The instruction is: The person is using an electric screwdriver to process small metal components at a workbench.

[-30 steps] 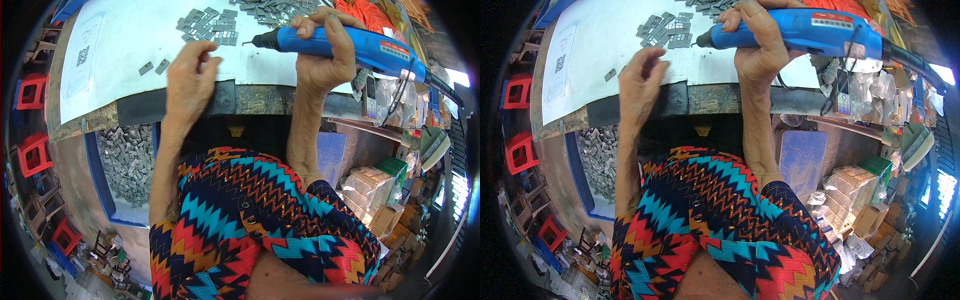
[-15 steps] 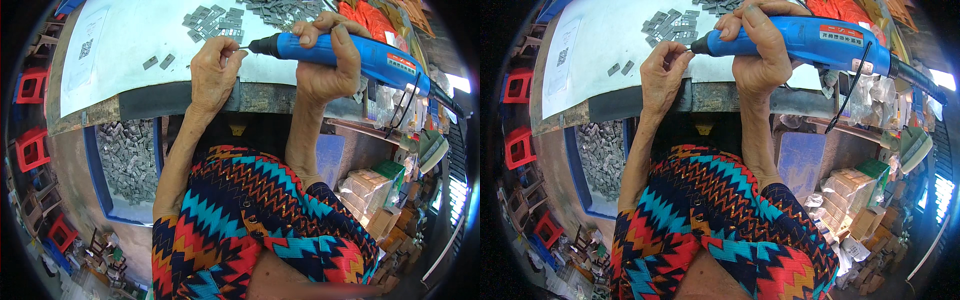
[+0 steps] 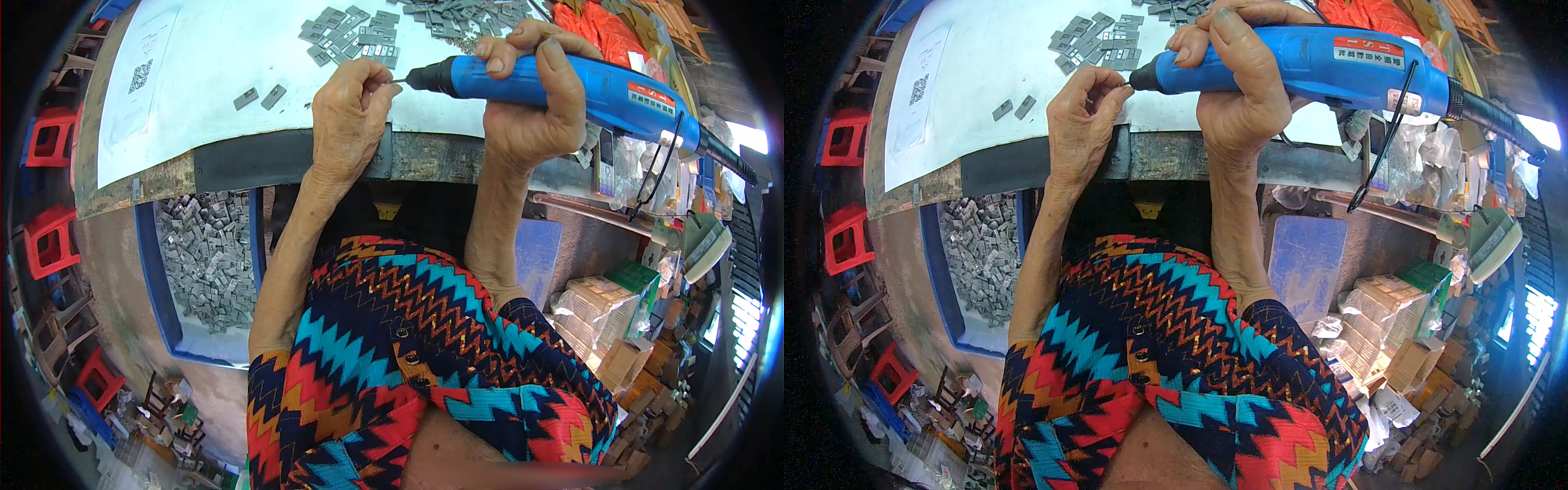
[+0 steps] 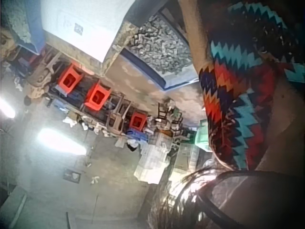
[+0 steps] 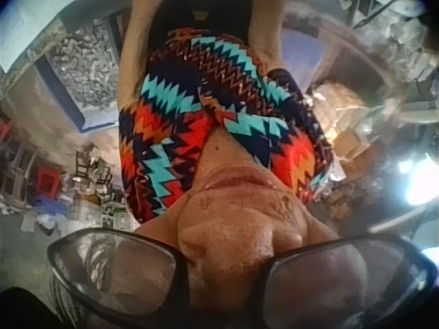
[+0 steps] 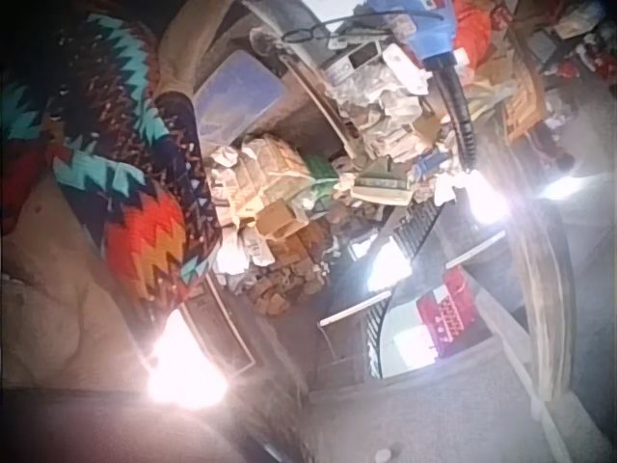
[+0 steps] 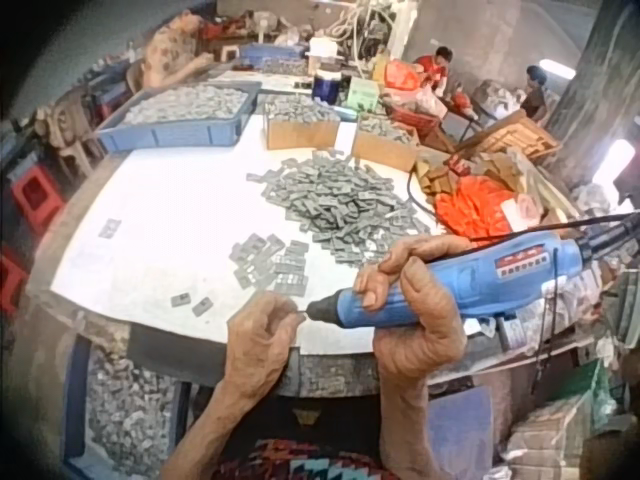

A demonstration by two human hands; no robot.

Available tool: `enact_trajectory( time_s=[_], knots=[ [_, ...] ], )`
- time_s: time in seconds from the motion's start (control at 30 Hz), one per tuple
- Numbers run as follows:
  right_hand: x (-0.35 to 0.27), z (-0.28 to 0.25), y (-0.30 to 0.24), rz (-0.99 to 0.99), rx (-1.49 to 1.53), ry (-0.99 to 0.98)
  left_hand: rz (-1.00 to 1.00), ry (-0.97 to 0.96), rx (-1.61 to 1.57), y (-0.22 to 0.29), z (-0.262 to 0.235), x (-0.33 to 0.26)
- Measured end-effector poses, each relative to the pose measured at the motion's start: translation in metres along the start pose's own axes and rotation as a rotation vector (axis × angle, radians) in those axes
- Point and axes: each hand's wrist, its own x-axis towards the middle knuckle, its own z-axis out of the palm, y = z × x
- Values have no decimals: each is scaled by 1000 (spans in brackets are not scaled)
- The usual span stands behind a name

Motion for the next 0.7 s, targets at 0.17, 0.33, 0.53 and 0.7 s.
enact_trajectory(
  time_s=[0.17,0.33,0.53,0.7],
  knots=[
    [-1,0,0,11,8,-13,-7,-16,12,1,0,0],
    [-1,-3,0,-4,-27,-22,11,-25,11,-1,-1,-1],
    [-1,-2,-1,1,-29,-7,12,-48,18,0,-2,-1],
    [-2,-1,-2,21,-18,38,30,-59,-8,0,-2,-2]
  ],
)
